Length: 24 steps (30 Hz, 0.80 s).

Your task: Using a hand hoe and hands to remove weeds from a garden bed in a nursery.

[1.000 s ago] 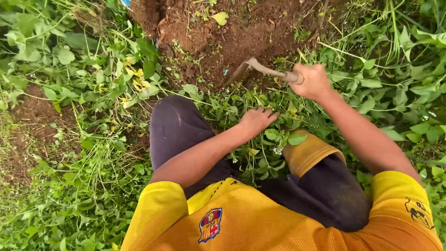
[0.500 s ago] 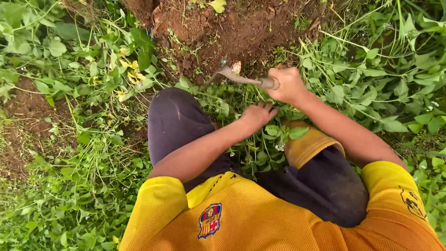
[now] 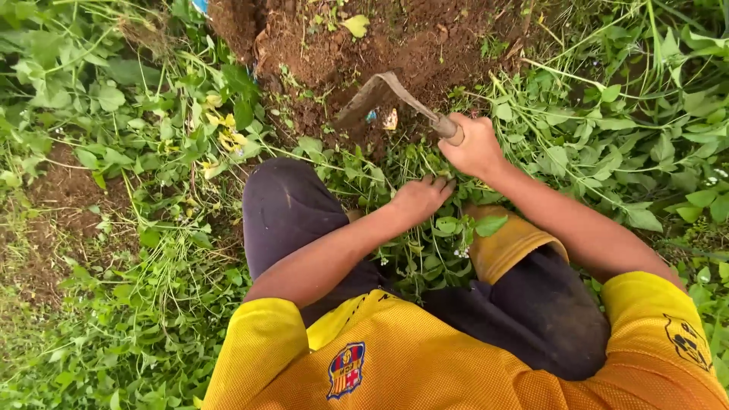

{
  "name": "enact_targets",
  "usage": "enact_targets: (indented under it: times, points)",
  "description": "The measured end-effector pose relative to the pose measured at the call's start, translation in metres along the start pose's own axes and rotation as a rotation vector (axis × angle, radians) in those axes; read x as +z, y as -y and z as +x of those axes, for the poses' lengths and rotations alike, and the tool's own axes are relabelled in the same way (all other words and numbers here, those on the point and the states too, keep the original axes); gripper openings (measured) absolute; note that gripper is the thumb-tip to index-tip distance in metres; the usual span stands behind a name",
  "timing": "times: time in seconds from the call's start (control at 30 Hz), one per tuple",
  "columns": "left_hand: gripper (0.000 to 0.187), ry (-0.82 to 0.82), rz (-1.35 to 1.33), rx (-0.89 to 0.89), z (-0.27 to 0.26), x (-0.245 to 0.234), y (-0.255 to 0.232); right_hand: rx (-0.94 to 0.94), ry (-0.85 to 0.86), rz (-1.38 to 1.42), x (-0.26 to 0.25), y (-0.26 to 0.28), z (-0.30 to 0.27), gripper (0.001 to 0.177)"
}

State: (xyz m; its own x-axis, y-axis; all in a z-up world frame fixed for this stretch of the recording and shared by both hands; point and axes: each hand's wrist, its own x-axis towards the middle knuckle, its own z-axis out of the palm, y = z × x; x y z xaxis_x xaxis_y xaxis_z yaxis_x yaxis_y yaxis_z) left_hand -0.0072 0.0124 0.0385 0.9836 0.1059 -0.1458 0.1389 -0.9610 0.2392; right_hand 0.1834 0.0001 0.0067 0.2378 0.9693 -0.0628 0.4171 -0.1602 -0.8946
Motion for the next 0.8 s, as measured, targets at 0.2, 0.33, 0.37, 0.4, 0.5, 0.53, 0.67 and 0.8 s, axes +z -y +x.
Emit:
enact_targets:
  times: [0.2,0.33,0.37,0.4,0.5,0.53,0.67,0.8]
  points:
    - [0.046,-0.024,-0.016,-0.015,0.005,0.042,0.000,-0.074,-0.023,0.105,0.005,-0.029,0.005,0.030]
    - [0.048,0.065,-0.007,-0.030,0.002,0.005,0.001,-0.076,0.229,-0.401,-0.001,-0.058,-0.038,0.020]
    - [0.045,0.083,-0.042,-0.021,0.000,0.013,0.003,0.033,0.211,-0.337,-0.001,-0.053,-0.041,0.018]
    - [0.043,0.100,-0.095,-0.008,0.002,0.021,-0.005,0.155,0.203,-0.280,-0.008,-0.049,-0.053,0.018]
    - [0.041,0.029,-0.038,-0.002,0.004,0.039,0.000,0.116,-0.014,-0.074,0.005,-0.038,-0.025,0.011]
    - [0.041,0.033,-0.038,0.005,0.006,0.036,-0.001,0.121,-0.020,-0.072,0.003,-0.025,-0.016,0.011]
    - [0.037,0.040,-0.035,-0.002,0.009,0.041,-0.007,-0.015,-0.069,0.014,0.005,-0.019,-0.001,0.013]
    - [0.031,-0.037,-0.013,-0.021,0.010,0.063,-0.007,0.012,0.056,-0.047,0.021,-0.040,-0.019,0.020]
